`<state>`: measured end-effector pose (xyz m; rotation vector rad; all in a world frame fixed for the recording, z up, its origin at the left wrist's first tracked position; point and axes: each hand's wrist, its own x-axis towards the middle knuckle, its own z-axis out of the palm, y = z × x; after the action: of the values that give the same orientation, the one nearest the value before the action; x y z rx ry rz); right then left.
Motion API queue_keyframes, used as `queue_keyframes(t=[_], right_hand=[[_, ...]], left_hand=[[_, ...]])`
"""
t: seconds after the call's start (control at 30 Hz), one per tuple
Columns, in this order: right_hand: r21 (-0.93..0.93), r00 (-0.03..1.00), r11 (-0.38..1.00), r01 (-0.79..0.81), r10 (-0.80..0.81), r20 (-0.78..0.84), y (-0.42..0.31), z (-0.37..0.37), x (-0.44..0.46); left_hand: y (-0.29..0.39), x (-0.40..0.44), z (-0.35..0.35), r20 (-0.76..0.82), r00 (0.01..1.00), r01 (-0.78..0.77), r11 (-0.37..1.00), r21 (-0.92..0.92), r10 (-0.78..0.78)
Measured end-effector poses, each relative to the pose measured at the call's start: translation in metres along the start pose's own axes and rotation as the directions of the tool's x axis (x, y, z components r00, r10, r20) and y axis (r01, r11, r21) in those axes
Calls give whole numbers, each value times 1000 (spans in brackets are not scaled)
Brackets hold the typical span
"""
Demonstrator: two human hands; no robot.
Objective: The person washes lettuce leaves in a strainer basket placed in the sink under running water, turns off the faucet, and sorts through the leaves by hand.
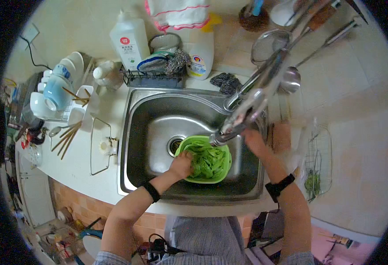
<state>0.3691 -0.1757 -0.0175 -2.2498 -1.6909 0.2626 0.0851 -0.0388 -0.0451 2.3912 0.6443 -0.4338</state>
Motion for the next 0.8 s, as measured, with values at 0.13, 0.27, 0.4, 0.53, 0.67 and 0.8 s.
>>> queue_keyframes(t=[0.13,0.27,0.4,0.53,0.67,0.8], right_hand=[[245,703,777,-579,325,633,-67,17,-8],[-97,838,991,-90,128,531,-81,90,-11],[-119,777,987,-105,156,609,-95,115,-8],[-299,720,954,22,193,667,-99,144,-14],[-518,849,839,166,146,508,-82,187,-36],[-454,972,888,71,41,233,-92,183,-30]], left_hand=[[5,19,32,-28,996,-76,962,264,87],[-6,46,28,41,979,-201,897,394,201],[-16,59,39,58,958,-274,834,480,281],[-23,66,47,142,954,-299,825,480,264],[-24,66,47,247,949,-285,875,392,198],[-32,72,71,263,952,-264,855,446,157]])
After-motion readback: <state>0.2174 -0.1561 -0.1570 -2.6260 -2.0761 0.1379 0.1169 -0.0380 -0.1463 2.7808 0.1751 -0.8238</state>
